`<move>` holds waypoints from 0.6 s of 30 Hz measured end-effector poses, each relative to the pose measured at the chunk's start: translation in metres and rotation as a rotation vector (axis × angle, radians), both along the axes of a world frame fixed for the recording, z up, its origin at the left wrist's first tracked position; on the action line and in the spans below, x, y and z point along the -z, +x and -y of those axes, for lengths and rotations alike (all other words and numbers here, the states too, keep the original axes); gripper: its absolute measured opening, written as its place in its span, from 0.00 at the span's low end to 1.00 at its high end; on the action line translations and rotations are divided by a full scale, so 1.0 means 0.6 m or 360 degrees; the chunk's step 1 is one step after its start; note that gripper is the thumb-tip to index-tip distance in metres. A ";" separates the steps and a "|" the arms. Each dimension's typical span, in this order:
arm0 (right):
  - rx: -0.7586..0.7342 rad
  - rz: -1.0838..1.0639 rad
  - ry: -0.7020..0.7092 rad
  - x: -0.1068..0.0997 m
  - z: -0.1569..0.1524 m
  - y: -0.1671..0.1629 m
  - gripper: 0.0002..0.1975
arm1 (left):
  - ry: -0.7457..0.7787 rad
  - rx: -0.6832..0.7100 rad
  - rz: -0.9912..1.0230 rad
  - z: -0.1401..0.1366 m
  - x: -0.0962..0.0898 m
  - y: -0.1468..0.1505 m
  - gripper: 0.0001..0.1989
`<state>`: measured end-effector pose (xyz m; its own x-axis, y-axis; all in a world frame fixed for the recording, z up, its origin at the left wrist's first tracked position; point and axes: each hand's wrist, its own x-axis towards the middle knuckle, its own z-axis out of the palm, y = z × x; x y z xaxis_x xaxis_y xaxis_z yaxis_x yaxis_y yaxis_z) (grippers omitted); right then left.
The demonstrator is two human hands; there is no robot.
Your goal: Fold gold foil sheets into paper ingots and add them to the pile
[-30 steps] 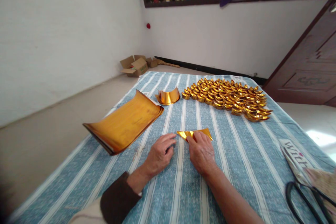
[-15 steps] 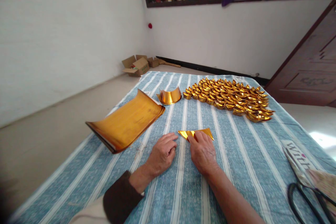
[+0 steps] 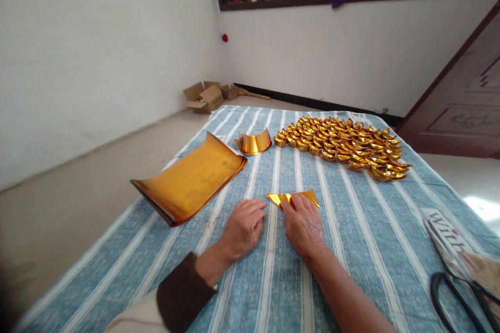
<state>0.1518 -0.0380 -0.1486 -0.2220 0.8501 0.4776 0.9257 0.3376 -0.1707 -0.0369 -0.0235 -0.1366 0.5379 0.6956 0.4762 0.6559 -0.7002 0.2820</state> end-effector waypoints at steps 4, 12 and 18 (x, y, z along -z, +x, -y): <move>-0.0004 0.0002 0.0002 -0.003 0.001 -0.002 0.11 | -0.0017 0.0006 -0.0017 0.002 -0.004 0.000 0.09; 0.0007 -0.0003 -0.0032 -0.007 0.003 -0.002 0.11 | -0.0039 -0.0004 -0.0024 0.003 -0.005 0.001 0.09; 0.0010 0.0003 -0.0043 -0.010 0.003 -0.002 0.11 | 0.0015 0.0017 0.0016 0.000 0.004 0.000 0.09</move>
